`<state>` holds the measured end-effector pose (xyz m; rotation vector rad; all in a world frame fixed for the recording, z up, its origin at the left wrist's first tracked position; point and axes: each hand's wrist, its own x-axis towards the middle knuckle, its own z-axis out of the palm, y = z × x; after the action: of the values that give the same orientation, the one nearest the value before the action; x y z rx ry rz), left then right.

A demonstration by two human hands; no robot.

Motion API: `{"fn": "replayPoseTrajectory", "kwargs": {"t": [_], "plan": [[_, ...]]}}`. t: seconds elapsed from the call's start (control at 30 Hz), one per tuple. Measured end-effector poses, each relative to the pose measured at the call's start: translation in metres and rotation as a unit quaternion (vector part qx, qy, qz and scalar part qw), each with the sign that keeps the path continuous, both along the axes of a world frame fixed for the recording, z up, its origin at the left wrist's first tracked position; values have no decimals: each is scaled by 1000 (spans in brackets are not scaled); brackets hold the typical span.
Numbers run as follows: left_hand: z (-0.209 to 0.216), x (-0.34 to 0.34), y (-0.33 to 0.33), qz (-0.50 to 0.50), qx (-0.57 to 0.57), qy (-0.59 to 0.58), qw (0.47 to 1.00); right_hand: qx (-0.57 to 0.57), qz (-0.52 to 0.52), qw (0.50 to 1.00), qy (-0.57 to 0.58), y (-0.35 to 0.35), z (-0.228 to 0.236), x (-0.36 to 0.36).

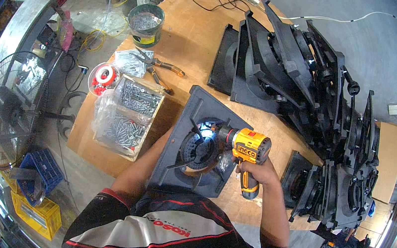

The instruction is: The person assembles a black plastic fan housing by placing a fan blade into the housing, inserting screws, and tightening them with a cordless drill. The person then uses a wrench to tighten additional fasteners on the side of the housing before setting the completed unit aside.

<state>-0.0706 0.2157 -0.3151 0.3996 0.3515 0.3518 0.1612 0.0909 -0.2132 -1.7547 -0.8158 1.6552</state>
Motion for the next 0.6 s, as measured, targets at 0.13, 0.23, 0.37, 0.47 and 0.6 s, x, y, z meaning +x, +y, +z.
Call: {"fn": "replayPoseTrajectory", "kwargs": {"t": [0.13, 0.23, 0.37, 0.47, 0.6], "plan": [[1, -3, -5, 2, -2, 1, 1000, 125, 148, 962, -193, -10, -15, 16], [-1, -6, -11, 12, -8, 2, 1000, 81, 186, 955, -218, 16, 28, 3], [-1, -10, -19, 10, -12, 1, 1000, 111, 183, 955, -204, 7, -8, 32], [-1, -13, -22, 19, -11, 1, 1000, 73, 179, 958, -212, 15, 10, 16], [-1, -14, -23, 25, -9, 1, 1000, 68, 168, 959, -216, 16, 14, 11]]}}
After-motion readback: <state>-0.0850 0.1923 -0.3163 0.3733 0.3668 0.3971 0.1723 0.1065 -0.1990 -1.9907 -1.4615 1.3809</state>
